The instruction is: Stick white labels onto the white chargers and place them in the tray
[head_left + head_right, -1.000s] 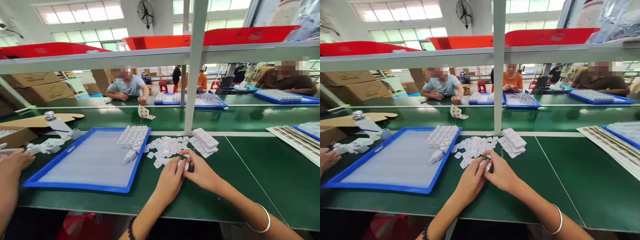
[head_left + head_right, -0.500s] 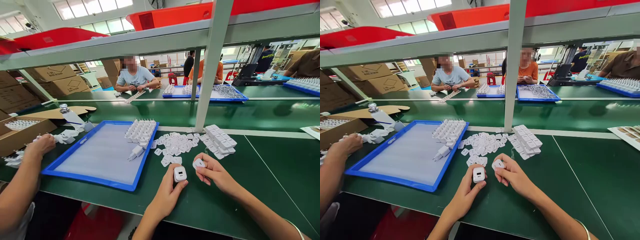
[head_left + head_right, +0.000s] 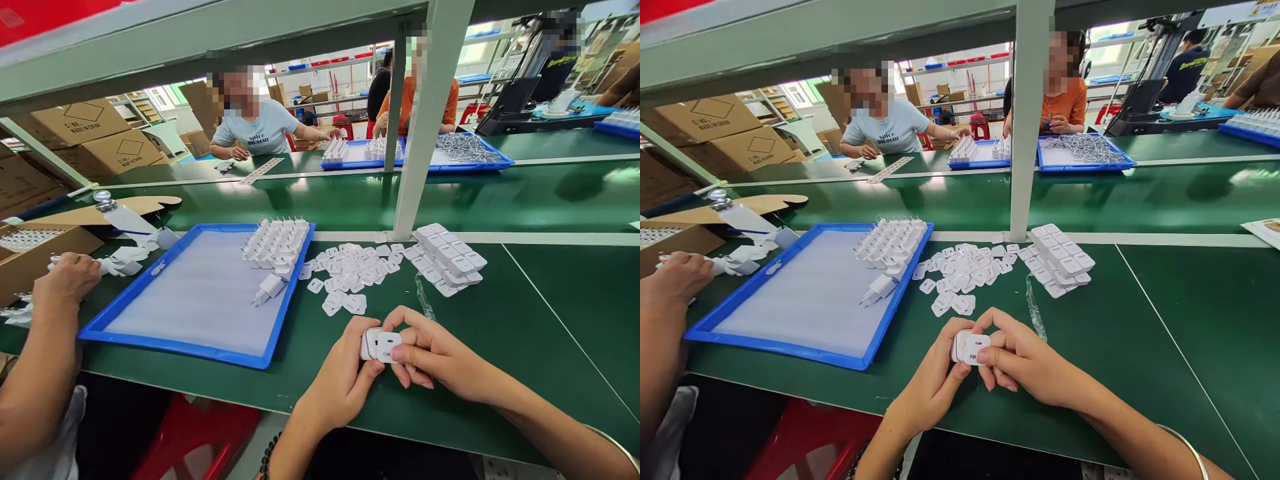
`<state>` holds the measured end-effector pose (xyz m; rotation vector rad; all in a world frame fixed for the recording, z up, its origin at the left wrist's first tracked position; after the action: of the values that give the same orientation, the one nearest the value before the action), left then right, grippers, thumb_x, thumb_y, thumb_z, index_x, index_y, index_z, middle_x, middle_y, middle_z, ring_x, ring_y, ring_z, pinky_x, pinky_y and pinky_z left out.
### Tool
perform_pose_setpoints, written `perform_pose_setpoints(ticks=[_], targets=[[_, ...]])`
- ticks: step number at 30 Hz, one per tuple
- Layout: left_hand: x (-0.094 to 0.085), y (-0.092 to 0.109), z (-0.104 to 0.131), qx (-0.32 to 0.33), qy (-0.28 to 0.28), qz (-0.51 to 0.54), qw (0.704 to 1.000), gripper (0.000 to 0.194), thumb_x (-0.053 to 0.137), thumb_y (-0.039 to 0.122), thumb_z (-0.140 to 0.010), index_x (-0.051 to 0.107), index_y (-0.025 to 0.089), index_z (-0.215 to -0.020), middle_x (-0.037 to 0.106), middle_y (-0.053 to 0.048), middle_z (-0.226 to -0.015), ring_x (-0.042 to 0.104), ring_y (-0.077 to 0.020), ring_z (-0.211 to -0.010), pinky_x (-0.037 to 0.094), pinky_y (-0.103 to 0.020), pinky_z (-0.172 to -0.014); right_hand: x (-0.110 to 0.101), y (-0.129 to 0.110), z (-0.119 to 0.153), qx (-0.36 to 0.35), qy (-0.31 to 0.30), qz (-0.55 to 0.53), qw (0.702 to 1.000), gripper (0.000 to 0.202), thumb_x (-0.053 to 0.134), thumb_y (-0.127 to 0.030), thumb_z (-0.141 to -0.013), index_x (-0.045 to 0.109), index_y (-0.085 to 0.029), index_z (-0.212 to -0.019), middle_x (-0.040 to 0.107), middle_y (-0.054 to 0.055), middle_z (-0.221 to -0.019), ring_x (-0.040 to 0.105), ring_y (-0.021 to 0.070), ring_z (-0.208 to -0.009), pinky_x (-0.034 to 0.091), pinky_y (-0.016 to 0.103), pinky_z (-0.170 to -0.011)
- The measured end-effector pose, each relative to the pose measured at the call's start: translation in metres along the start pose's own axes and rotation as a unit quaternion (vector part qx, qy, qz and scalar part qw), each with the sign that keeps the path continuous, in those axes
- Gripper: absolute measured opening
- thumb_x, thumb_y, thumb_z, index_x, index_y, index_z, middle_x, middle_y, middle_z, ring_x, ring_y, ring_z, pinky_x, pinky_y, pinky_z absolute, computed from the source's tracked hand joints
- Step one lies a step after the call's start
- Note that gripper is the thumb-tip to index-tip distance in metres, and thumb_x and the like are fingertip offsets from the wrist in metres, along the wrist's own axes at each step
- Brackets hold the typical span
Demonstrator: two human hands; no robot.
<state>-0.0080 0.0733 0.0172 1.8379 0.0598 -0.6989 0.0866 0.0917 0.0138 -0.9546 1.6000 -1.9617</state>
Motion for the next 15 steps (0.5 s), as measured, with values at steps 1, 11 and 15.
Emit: perform_pose_setpoints(ticks=[1, 11, 15], targets=[[0.0, 0.0, 0.0, 0.003, 0.003, -0.004, 1.0, 0.034, 0.033, 0.044, -0.101, 0.038, 0.024, -0.128, 0.052, -0.006, -0.108, 0.05, -0.0177, -0.084, 0.042, -0.031, -0.076, -0.001, 0.0, 0.0, -0.001, 0.002, -0.013, 1.0, 0.014, 0.055, -0.03, -0.095, 0.044, -0.022, -0.097, 0.064, -0.004, -0.064, 0.04, 0.0052, -0.041, 0.03, 0.02, -0.046], [-0.007, 0.005, -0.001, 0.022, 0.036, -0.018, 0.999, 0.027, 0.043, 0.033, -0.099, 0.04, 0.024, -0.124, 0.05, -0.007, -0.11, 0.05, -0.0197, -0.094, 0.041, -0.033, -0.085, -0.049, -0.021, 0.003, -0.056, 0.203, 0.041, 0.977, 0.025, 0.071, -0.037, -0.085, 0.058, -0.018, -0.075, 0.049, -0.005, -0.066, 0.042, 0.0074, -0.058, 0.033, 0.019, -0.05], [-0.008, 0.005, -0.001, 0.028, 0.046, -0.018, 0.998, 0.029, 0.046, 0.031, -0.097, 0.039, 0.022, -0.124, 0.051, -0.009, -0.112, 0.051, -0.022, -0.099, 0.042, -0.035, -0.086, -0.041, -0.008, -0.001, -0.003, 0.151, -0.062, 0.987, 0.028, 0.075, -0.038, -0.081, 0.055, -0.019, -0.085, 0.063, -0.001, -0.071, 0.05, 0.0079, -0.054, 0.036, 0.019, -0.048]])
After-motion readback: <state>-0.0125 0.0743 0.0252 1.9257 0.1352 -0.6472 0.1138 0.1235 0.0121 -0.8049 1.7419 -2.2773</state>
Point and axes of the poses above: each hand's wrist, its own z-axis away from the middle knuckle, its own x-axis out of the palm, y = z × x, the point moved 9 cm from there along -z, towards the middle knuckle
